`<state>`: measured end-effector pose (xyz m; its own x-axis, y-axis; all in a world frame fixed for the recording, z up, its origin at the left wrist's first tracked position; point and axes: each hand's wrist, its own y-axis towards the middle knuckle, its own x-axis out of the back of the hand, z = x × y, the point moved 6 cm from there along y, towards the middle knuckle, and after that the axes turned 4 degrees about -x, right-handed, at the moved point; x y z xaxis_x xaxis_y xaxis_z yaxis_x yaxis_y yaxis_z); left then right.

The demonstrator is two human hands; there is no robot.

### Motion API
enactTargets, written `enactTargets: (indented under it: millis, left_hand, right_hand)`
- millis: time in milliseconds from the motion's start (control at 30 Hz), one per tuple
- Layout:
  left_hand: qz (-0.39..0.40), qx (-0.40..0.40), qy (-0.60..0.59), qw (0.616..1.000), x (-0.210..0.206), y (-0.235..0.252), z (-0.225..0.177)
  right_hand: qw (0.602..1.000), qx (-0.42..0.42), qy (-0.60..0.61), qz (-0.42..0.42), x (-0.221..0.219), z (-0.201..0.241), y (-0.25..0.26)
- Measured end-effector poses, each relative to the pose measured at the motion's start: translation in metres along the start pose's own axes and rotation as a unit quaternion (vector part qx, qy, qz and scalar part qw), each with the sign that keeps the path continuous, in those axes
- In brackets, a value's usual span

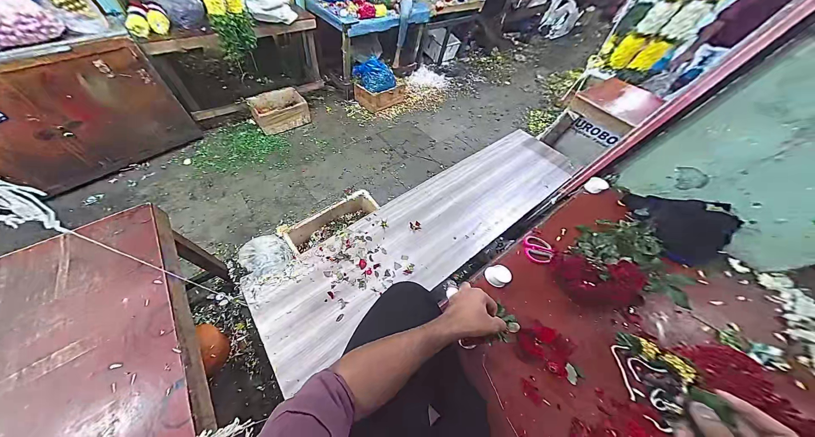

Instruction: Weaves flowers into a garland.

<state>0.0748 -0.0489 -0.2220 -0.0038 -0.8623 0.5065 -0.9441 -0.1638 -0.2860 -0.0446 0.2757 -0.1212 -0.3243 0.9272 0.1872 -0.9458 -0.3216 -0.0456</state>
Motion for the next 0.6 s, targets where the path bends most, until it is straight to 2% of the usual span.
enactTargets:
  millis: [100, 133, 267, 433, 600]
  left_hand:
    - [-0.010, 0.003, -0.017, 1.000, 0.007, -0.004, 0.003]
    - [-0.020, 0.003, -0.020, 1.000, 0.010, -0.006, 0.004]
    - [-0.046, -0.010, -0.038, 0.998, 0.018, -0.012, 0.004]
    - [-0.054, -0.031, -0.021, 0.998, 0.024, -0.009, 0.008]
    - [-0.065, -0.011, -0.018, 0.998, 0.024, -0.012, 0.008]
  right_hand:
    - [0.995, -0.095, -0.005, -0.019, -0.010, -0.028, -0.007]
    - [0.994, -0.104, 0.006, -0.028, -0.015, -0.034, -0.008]
    - [0.998, -0.054, 0.016, -0.016, -0.027, -0.031, -0.013]
    - [0.997, -0.036, -0.036, -0.050, -0.038, -0.022, -0.013]
    - [0.997, -0.013, -0.038, -0.067, -0.040, -0.020, -0.015]
